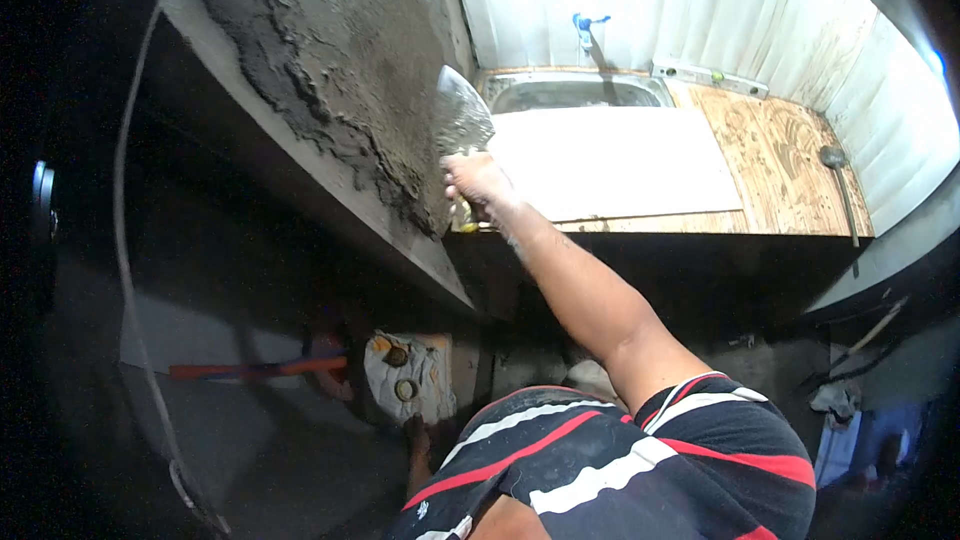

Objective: The person applies wet plaster to a wall section using a trowel, then scoops more plaster from a bucket on the floor and cleans a wooden surface with a wet sponge.

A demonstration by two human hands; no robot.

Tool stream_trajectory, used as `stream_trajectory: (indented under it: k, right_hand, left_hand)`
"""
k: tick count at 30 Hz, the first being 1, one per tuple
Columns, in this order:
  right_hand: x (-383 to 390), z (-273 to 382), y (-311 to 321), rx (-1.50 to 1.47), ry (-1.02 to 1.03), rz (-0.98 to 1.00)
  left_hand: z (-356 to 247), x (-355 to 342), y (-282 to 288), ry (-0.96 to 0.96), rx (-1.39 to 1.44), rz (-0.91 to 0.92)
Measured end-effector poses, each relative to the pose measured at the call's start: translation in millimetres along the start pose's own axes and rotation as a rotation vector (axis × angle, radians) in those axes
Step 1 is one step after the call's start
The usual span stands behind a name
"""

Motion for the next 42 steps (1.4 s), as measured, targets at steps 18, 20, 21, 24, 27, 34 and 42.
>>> stream_trajectory:
  k: [18,20,21,24,27,34,42]
  right_hand:
    - [38,74,-15,0.438,0.265,-0.203]
    - [62,77,-36,0.360,0.277,-0.115]
    - [66,79,-36,0.323,0.282,-0.084]
    - [67,98,-30,0.189,0.355,0.070]
    - [31,120,3,0.175,0.303,0.026]
    - [-87,83,85,0.072,0.059,-0.024]
    - [-121,-1,90,-0.005,-0.124,-0.086]
  left_hand:
    - [52,124,-89,0.395,0.232,0.225]
    - [44,108,-82,0.379,0.233,0.204]
    - [34,95,-80,0.370,0.238,0.197]
    - [-3,50,-58,0.298,0.257,0.148]
    - [-43,18,-34,0.229,0.308,0.097]
    - [-31,61,-43,0.283,0.315,0.133]
    - [44,149,-86,0.470,0.278,0.250]
Point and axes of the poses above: each hand's wrist, its own x-axis away from the middle knuckle, its own y-axis out of the back of the hand, z = x × y, the point moved 10 cm from there along -x, towards the middle knuckle, and after that the axes turned 9 degrees about z, right-handed, at the moved point
